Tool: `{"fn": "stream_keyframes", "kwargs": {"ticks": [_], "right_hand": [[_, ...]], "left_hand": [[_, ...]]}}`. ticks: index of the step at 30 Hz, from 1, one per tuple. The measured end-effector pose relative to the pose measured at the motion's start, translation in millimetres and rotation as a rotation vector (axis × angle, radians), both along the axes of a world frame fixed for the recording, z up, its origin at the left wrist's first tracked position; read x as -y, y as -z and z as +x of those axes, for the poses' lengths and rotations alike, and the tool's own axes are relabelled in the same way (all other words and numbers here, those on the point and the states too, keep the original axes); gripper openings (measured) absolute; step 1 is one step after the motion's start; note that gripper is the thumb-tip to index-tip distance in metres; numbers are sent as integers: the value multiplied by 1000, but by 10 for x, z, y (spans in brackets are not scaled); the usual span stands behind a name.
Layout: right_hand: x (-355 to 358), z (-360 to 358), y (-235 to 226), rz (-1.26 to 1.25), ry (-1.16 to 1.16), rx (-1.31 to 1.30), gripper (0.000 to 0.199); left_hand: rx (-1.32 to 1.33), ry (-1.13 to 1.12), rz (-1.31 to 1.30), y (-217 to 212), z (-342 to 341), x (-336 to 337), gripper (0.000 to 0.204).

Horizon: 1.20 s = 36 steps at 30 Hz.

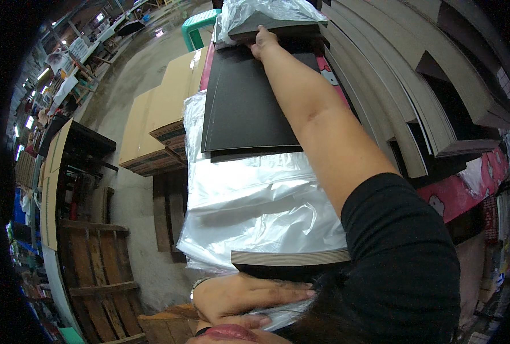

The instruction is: The person inserts black rectangular panels and white paper sheets into individual plastic bags and stacks the finished packages onto a pile.

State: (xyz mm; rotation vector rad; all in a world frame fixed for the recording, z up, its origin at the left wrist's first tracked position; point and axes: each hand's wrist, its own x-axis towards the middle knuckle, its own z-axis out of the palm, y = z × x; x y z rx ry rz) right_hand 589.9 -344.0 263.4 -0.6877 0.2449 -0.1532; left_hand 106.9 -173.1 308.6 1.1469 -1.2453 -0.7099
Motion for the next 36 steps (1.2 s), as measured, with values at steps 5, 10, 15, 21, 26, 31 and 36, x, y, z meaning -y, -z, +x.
{"fn": "stream_keyframes", "kwargs": {"ticks": [5,10,15,21,26,31,36], "right_hand": [[-65,-110,-249,30,-83,-65,51],[-135,-25,-222,-73,8,-156,50],[-591,-182,-349,-178,95,-295,57],[-166,-251,-356,-165,136,-343,57],[-159,-461,-848,-530,-79,-180,48],[-439,-1549,-1950,-518,-372,301,41],[-790,-3574,-3080,-1268,-304,1201,37]], "left_hand": [[-6,-3,48,-37,-11,-17,56],[-18,-9,51,-25,-5,-14,55],[-13,-96,32,16,-24,-53,54],[-64,-2,120,-102,-95,0,54],[-19,35,165,-264,-219,-30,54],[-36,155,34,-140,-511,66,86],[-267,184,80,194,-985,-18,101]]}}
